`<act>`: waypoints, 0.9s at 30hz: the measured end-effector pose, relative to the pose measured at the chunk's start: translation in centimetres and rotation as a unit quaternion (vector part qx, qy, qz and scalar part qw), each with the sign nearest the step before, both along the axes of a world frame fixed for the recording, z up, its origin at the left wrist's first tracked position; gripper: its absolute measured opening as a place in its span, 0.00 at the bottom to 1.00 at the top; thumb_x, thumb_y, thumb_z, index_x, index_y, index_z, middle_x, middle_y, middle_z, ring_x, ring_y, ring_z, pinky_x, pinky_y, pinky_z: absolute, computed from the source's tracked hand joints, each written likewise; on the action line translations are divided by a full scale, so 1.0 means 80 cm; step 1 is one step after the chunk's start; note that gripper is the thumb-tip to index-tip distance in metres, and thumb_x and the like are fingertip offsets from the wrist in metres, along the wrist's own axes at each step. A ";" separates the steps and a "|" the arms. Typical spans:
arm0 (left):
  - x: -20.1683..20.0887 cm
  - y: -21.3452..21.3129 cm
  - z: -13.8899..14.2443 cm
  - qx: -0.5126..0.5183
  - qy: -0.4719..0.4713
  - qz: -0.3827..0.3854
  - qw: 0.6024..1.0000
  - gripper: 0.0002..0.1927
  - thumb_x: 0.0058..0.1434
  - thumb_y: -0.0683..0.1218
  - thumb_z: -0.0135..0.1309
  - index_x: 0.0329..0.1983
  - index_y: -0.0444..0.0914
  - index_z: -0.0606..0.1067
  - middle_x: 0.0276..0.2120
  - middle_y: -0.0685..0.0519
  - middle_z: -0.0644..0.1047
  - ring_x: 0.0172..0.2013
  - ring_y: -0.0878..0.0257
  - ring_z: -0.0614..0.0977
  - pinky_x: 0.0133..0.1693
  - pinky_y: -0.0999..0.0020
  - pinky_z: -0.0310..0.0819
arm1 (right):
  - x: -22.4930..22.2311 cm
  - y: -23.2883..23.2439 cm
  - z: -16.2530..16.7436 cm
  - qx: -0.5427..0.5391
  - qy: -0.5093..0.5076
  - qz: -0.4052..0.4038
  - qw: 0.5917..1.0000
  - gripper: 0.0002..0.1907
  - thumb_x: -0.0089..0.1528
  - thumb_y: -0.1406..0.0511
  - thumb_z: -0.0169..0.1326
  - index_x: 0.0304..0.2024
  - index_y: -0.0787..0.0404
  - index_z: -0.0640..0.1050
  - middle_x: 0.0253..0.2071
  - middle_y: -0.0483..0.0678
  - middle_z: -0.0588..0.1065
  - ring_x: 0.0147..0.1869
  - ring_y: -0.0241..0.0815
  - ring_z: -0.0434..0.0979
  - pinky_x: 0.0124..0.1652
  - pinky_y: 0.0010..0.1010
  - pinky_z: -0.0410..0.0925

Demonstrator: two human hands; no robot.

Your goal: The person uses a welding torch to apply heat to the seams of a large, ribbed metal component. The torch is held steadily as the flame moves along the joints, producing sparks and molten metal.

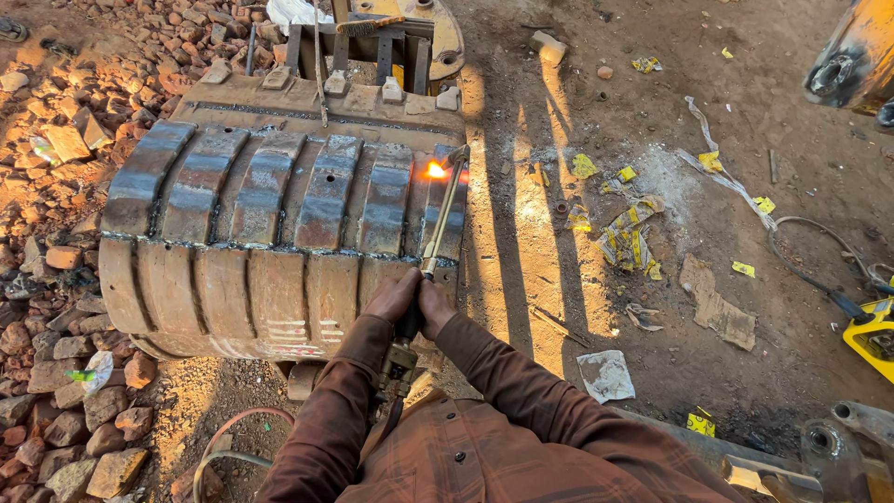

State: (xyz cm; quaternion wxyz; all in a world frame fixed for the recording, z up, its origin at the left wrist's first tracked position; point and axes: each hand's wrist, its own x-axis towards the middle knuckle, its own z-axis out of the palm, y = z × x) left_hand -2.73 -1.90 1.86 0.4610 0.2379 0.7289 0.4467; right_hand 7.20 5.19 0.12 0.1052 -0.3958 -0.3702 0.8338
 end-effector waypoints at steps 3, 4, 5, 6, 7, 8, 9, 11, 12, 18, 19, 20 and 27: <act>0.004 0.004 0.004 -0.022 -0.029 -0.002 0.999 0.37 0.67 0.66 0.39 0.53 0.28 0.78 0.44 0.37 0.81 0.42 0.49 0.84 0.46 0.57 0.79 | 0.003 0.001 0.000 -0.004 -0.008 -0.003 1.000 0.21 0.72 0.61 0.31 0.54 0.72 0.68 0.49 0.57 0.72 0.49 0.46 0.76 0.53 0.41 0.76; 0.005 0.004 0.005 -0.023 -0.023 -0.002 0.999 0.38 0.67 0.66 0.39 0.53 0.28 0.78 0.44 0.37 0.81 0.42 0.49 0.85 0.45 0.57 0.79 | 0.004 0.001 0.001 -0.006 -0.007 -0.004 1.000 0.21 0.72 0.61 0.30 0.54 0.71 0.67 0.49 0.57 0.72 0.49 0.46 0.76 0.53 0.41 0.76; 0.006 0.004 0.006 -0.024 -0.017 -0.003 1.000 0.38 0.67 0.66 0.39 0.52 0.28 0.78 0.44 0.37 0.81 0.42 0.50 0.85 0.45 0.57 0.79 | 0.004 0.001 0.002 -0.009 -0.007 -0.006 1.000 0.21 0.72 0.60 0.30 0.54 0.71 0.67 0.49 0.57 0.72 0.50 0.46 0.76 0.52 0.41 0.76; 0.007 0.005 0.007 -0.022 -0.024 -0.002 0.999 0.38 0.67 0.66 0.39 0.52 0.28 0.78 0.43 0.37 0.81 0.41 0.50 0.85 0.44 0.57 0.80 | 0.005 0.002 0.003 -0.007 -0.010 -0.011 1.000 0.21 0.72 0.61 0.31 0.54 0.71 0.68 0.50 0.57 0.72 0.50 0.46 0.76 0.52 0.41 0.76; 0.008 0.005 0.007 -0.020 -0.030 -0.001 0.999 0.38 0.67 0.66 0.39 0.51 0.28 0.78 0.43 0.37 0.81 0.40 0.50 0.85 0.43 0.58 0.80 | 0.006 0.003 0.003 -0.003 -0.012 -0.015 1.000 0.21 0.72 0.61 0.32 0.54 0.71 0.68 0.50 0.57 0.72 0.50 0.46 0.76 0.52 0.41 0.76; 0.008 0.005 0.007 -0.018 -0.036 0.000 0.999 0.37 0.66 0.66 0.40 0.51 0.28 0.78 0.42 0.37 0.82 0.39 0.50 0.85 0.42 0.58 0.80 | 0.006 0.003 0.003 -0.001 -0.015 -0.019 1.000 0.20 0.72 0.61 0.32 0.54 0.71 0.68 0.50 0.57 0.72 0.50 0.46 0.76 0.52 0.41 0.76; 0.008 0.006 0.007 -0.014 -0.036 0.002 0.999 0.38 0.67 0.66 0.41 0.50 0.27 0.78 0.41 0.37 0.82 0.37 0.51 0.85 0.40 0.58 0.80 | 0.007 0.003 0.003 -0.002 -0.013 -0.021 1.000 0.20 0.72 0.61 0.32 0.53 0.71 0.68 0.50 0.57 0.72 0.50 0.46 0.76 0.52 0.41 0.76; 0.009 0.009 0.004 -0.003 -0.037 0.004 0.999 0.39 0.67 0.67 0.42 0.49 0.25 0.79 0.39 0.37 0.82 0.34 0.51 0.84 0.36 0.59 0.80 | 0.009 0.005 0.002 -0.003 -0.008 -0.024 1.000 0.20 0.72 0.61 0.33 0.53 0.71 0.68 0.50 0.57 0.72 0.50 0.46 0.76 0.52 0.40 0.76; 0.010 0.010 0.002 -0.001 -0.037 0.006 0.999 0.38 0.67 0.66 0.43 0.48 0.25 0.79 0.38 0.37 0.82 0.33 0.52 0.84 0.35 0.59 0.79 | 0.010 0.005 0.001 -0.002 -0.004 -0.024 1.000 0.20 0.72 0.61 0.33 0.53 0.72 0.68 0.50 0.57 0.72 0.50 0.46 0.76 0.52 0.41 0.76; 0.011 0.018 -0.008 -0.001 -0.038 0.005 0.999 0.37 0.66 0.65 0.43 0.45 0.25 0.79 0.33 0.38 0.82 0.29 0.53 0.84 0.30 0.60 0.79 | 0.014 0.010 -0.006 -0.006 0.001 -0.026 1.000 0.21 0.72 0.60 0.33 0.53 0.72 0.69 0.51 0.58 0.73 0.50 0.47 0.77 0.51 0.41 0.76; 0.011 0.020 -0.009 -0.005 -0.048 0.006 0.999 0.36 0.66 0.65 0.44 0.45 0.25 0.79 0.33 0.38 0.82 0.29 0.53 0.84 0.31 0.60 0.79 | 0.014 0.011 -0.007 -0.010 0.004 -0.024 1.000 0.21 0.72 0.60 0.33 0.54 0.71 0.69 0.51 0.58 0.73 0.50 0.47 0.77 0.51 0.41 0.76; 0.012 0.021 -0.011 -0.009 -0.058 0.007 0.998 0.36 0.66 0.65 0.44 0.45 0.26 0.78 0.34 0.39 0.82 0.30 0.53 0.84 0.31 0.60 0.80 | 0.015 0.011 -0.008 -0.014 0.006 -0.021 1.000 0.21 0.72 0.60 0.33 0.55 0.70 0.69 0.52 0.57 0.73 0.51 0.46 0.77 0.51 0.40 0.76; 0.013 0.029 -0.022 0.009 -0.030 -0.005 0.999 0.38 0.65 0.65 0.45 0.45 0.23 0.79 0.35 0.37 0.82 0.31 0.52 0.84 0.32 0.59 0.79 | 0.021 0.013 -0.002 -0.005 0.003 -0.047 0.999 0.22 0.72 0.59 0.36 0.56 0.71 0.70 0.52 0.58 0.73 0.50 0.47 0.77 0.50 0.41 0.76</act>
